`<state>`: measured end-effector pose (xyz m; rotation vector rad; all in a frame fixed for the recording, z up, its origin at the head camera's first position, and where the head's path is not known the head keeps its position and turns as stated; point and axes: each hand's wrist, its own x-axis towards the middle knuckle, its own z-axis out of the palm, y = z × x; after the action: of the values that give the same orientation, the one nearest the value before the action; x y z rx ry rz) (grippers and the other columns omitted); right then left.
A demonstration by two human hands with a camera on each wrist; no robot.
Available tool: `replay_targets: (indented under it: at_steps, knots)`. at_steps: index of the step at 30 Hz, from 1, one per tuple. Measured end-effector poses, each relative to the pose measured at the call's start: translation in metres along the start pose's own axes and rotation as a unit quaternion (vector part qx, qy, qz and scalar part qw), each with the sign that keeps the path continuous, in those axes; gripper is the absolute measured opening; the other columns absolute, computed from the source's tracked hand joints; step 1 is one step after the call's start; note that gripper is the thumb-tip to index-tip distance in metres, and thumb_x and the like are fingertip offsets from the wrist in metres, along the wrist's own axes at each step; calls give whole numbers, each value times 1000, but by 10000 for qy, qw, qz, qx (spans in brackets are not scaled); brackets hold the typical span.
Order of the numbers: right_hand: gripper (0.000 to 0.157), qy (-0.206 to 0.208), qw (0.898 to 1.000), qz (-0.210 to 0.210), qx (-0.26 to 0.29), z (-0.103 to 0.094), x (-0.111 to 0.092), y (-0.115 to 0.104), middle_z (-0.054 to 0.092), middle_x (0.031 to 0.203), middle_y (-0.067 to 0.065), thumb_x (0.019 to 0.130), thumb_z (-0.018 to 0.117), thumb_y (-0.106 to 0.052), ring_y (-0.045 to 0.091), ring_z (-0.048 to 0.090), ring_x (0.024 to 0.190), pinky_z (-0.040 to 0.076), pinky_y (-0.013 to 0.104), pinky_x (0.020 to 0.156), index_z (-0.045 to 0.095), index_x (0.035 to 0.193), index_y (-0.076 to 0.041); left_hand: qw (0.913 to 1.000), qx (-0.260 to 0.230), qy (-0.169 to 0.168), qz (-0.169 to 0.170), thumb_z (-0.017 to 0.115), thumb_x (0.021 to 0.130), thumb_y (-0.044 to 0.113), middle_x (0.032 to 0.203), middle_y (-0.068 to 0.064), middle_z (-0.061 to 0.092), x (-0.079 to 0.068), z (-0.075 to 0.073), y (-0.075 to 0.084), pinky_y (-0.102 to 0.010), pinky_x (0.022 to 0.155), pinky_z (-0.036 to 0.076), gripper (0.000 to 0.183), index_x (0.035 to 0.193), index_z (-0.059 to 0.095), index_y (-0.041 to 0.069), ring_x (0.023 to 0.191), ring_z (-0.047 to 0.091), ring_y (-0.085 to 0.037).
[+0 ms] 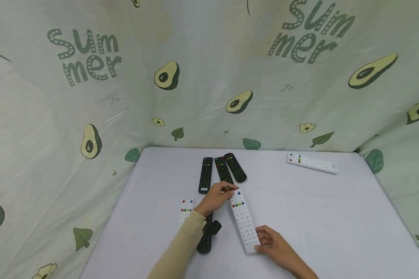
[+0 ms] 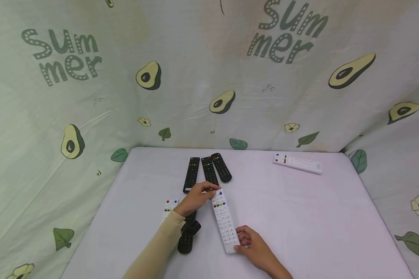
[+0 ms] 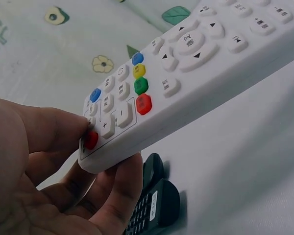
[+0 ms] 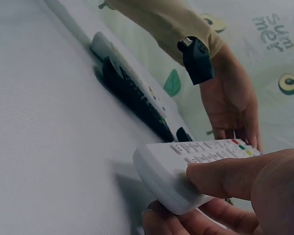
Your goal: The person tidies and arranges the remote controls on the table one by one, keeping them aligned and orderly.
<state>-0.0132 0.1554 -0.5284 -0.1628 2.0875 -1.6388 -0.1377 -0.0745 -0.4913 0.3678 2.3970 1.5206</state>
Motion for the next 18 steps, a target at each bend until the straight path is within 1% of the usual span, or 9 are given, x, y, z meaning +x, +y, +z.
replay_targets:
  at_steps: [3, 7, 13, 18]
  knots:
    - [52, -181, 9998, -42, -38, 4, 1, 1, 59, 94, 8, 79, 70, -13, 22, 59, 82, 50, 27, 67, 45, 121, 5, 9998, 156, -135, 50, 58, 91, 14, 105, 8, 60, 1, -1, -2, -28, 74, 46, 21, 108, 67, 22, 93, 54, -10]
    - [53, -335, 9992, -231, -34, 11, 1, 3, 59, 96, 8, 79, 69, -11, 20, 60, 82, 51, 27, 69, 44, 121, 7, 9989, 366, -278, 124, 58, 91, 13, 108, 8, 60, 1, -3, -6, -28, 77, 46, 20, 108, 67, 21, 94, 54, -9]
    - [55, -365, 9977, -519, -255, 26, 2, 0, 56, 95, 7, 78, 72, -13, 14, 59, 79, 50, 25, 69, 43, 121, 6, 9967, 675, -393, 210, 57, 91, 13, 108, 7, 60, -1, -6, -11, -28, 78, 45, 19, 105, 69, 19, 92, 55, -8]
    - [52, -347, 9967, -585, -439, 34, 4, -3, 57, 90, 5, 76, 74, -12, 12, 56, 76, 48, 24, 66, 46, 118, 4, 9953, 878, -386, 158, 57, 90, 14, 104, 7, 61, -2, -6, -13, -27, 77, 45, 19, 104, 69, 18, 90, 54, -8]
